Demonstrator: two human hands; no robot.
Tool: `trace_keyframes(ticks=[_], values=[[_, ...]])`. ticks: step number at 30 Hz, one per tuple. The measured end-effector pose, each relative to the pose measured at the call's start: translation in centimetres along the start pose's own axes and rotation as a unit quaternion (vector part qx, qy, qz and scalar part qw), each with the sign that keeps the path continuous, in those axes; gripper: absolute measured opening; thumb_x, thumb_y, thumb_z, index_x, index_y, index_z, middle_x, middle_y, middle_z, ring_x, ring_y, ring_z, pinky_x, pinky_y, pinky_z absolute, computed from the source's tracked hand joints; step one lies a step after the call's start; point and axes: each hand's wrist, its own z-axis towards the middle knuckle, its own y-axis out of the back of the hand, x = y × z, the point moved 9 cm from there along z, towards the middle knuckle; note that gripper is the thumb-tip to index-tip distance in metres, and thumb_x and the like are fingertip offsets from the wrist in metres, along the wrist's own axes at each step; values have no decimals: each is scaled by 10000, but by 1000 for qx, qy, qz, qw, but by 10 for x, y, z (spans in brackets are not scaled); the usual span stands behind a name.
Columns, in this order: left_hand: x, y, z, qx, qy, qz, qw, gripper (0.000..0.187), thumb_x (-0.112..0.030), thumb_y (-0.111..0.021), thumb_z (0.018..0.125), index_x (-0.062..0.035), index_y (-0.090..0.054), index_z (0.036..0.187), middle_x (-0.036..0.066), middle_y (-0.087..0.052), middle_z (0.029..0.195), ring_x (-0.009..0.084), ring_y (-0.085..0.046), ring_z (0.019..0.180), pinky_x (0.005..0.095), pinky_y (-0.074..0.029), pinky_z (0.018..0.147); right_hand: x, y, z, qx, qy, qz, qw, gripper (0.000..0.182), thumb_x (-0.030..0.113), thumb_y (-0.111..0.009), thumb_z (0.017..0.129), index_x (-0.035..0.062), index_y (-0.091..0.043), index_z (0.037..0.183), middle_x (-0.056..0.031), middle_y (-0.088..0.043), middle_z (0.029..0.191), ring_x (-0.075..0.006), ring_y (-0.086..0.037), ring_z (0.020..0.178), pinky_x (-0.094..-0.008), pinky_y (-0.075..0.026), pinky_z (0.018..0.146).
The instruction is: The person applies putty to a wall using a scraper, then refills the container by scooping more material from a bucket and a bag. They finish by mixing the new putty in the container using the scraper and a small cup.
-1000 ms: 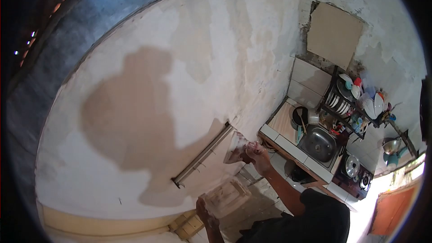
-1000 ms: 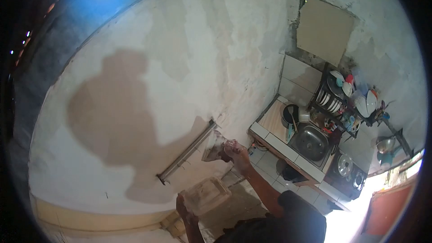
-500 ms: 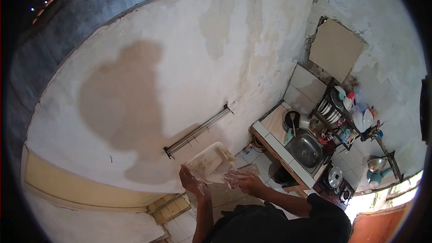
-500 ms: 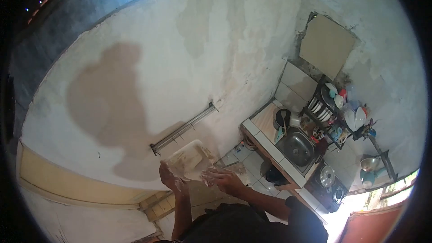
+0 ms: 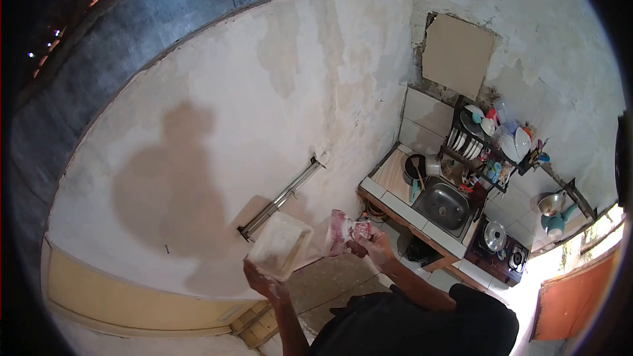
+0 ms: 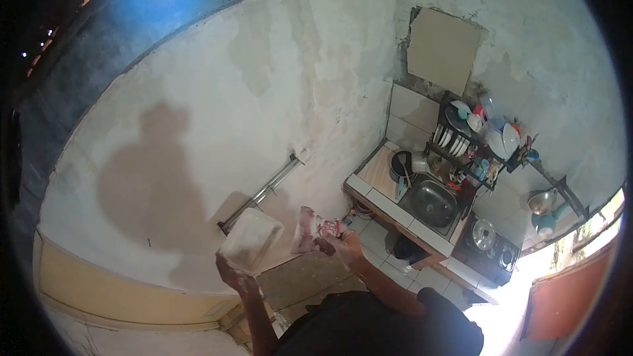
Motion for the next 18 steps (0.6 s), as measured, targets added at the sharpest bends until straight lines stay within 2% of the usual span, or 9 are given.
trace_keyframes(ticks=[1, 3, 4, 8, 10, 11, 13, 14, 18], values=[[-7, -8, -4, 6, -2, -1, 1000, 602, -511, -477, 928, 26, -458, 1200, 115, -517, 1110, 226, -547, 1024, 406, -500, 865, 4, -14, -7, 8, -19, 134, 991, 218, 234, -625, 904, 37, -675, 981, -11, -663, 760, -79, -608, 647, -251, -475, 564], [19, -22, -27, -52, 238, -140, 960, 556, -451, -464, 941, 42, -470, 1197, 138, -525, 1085, 255, -551, 981, 382, -509, 790, -17, -22, -12, 0, -55, 104, 993, 215, 234, -649, 887, 35, -677, 962, -25, -670, 764, -88, -616, 636, -256, -479, 549], [29, -24, -34, -46, 241, -146, 958, 456, -351, -491, 938, 35, -476, 1181, 124, -514, 1081, 220, -553, 952, 324, -512, 732, -33, -22, -16, -5, -96, 69, 993, 215, 234, -673, 869, 32, -678, 943, -39, -677, 769, -97, -623, 624, -261, -483, 534], [16, -28, -46, -35, 253, -184, 949, 485, -386, -491, 930, 30, -475, 1178, 114, -512, 1073, 220, -538, 955, 352, -499, 787, -67, -6, -32, -27, -116, -40, 992, 151, 136, -699, 842, 16, -677, 931, -62, -687, 804, -106, -643, 697, -257, -495, 571], [2, -14, -46, -76, 183, -174, 965, 601, -448, -504, 914, 30, -409, 1267, 136, -469, 1203, 259, -495, 1104, 405, -448, 936, -77, 13, -40, -52, -137, -58, 987, 168, 136, -687, 845, -12, -668, 923, -106, -687, 773, -125, -632, 571, -269, -482, 455], [12, -7, -46, -76, 181, -177, 964, 601, -448, -504, 914, 30, -409, 1267, 136, -469, 1203, 259, -495, 1104, 405, -448, 936, -77, 22, -43, -52, -135, -59, 988, 168, 136, -687, 845, -12, -668, 923, -106, -687, 773, -125, -632, 571, -269, -482, 455], [42, 31, -38, -99, 117, -183, 971, 773, -537, -518, 887, 28, -294, 1365, 158, -357, 1357, 297, -378, 1265, 456, -337, 1064, -74, 46, -52, -114, -110, -70, 985, 163, 120, -672, 852, -29, -652, 914, -106, -678, 772, -134, -630, 585, -276, -481, 469], [2, 28, -31, -16, -77, -1, 997, 899, -625, -488, 865, 19, -196, 1419, 170, -252, 1441, 319, -285, 1338, 490, -275, 1103, -69, 45, -54, -109, -86, -22, 990, 135, 96, -636, 876, -32, -633, 918, -100, -660, 760, -143, -622, 617, -275, -475, 502], [-20, 29, -25, 19, -83, -20, 996, 970, -703, -465, 827, 20, -202, 1419, 177, -299, 1399, 316, -322, 1313, 489, -293, 1090, -80, 49, -50, -93, -58, 72, 991, 132, 64, -645, 869, -29, -663, 962, -69, -676, 828, -127, -638, 685, -281, -518, 605]])
